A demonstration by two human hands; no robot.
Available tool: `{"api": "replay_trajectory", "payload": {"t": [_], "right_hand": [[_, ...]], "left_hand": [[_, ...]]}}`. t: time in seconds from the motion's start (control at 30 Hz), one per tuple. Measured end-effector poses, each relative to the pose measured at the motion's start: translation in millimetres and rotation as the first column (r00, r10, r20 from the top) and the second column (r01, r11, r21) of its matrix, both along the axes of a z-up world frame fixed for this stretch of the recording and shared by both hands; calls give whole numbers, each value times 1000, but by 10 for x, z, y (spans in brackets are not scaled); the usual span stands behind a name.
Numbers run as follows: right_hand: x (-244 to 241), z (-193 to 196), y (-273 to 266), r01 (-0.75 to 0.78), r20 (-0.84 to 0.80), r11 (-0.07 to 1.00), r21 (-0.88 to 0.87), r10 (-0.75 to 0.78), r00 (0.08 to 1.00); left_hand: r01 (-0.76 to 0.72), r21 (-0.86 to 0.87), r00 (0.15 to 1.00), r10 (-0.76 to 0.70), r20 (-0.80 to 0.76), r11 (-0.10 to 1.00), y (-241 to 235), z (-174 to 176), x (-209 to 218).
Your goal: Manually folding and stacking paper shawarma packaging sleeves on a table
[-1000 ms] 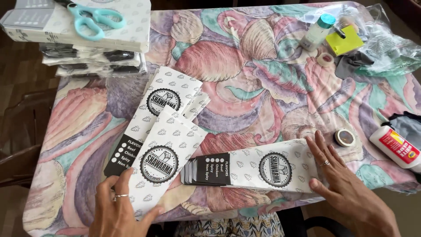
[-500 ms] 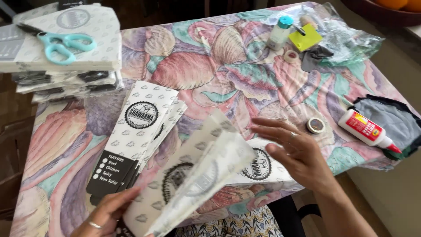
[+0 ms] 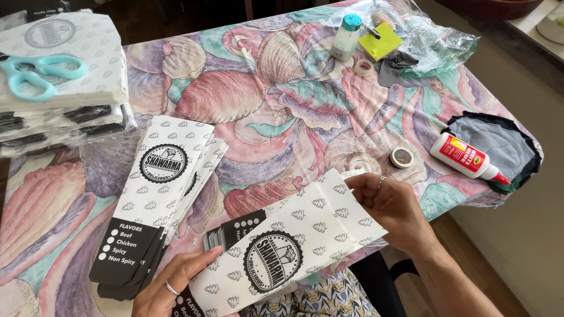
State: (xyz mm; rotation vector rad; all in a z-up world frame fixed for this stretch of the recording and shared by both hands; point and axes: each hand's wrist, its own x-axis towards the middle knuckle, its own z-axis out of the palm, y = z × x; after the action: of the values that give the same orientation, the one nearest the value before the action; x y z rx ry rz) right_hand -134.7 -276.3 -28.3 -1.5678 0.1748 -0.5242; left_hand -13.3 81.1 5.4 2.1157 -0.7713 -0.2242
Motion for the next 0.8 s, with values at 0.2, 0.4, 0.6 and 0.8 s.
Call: {"api": "replay_trajectory", "payload": {"t": [0.2,0.4,0.6,0.8], "right_hand": [[-110,287,-300,153,2,975,-158,-155,988],[-352,171,-810,349,-43,910,224,-348,936],[-442,65,-858,313,-116,913,261,-292,949],[-524,-116,-943,149,-60,933,327,-137,989]], "left_hand": [[149,-38,986,-146,82,988,447,-92,422],[-324,154,839,208,503,934,481,-10,578],[-14,-45,777,39,629,999,-415,145,277],[356,102,672,-330,663,929,-1054,67,296]]}}
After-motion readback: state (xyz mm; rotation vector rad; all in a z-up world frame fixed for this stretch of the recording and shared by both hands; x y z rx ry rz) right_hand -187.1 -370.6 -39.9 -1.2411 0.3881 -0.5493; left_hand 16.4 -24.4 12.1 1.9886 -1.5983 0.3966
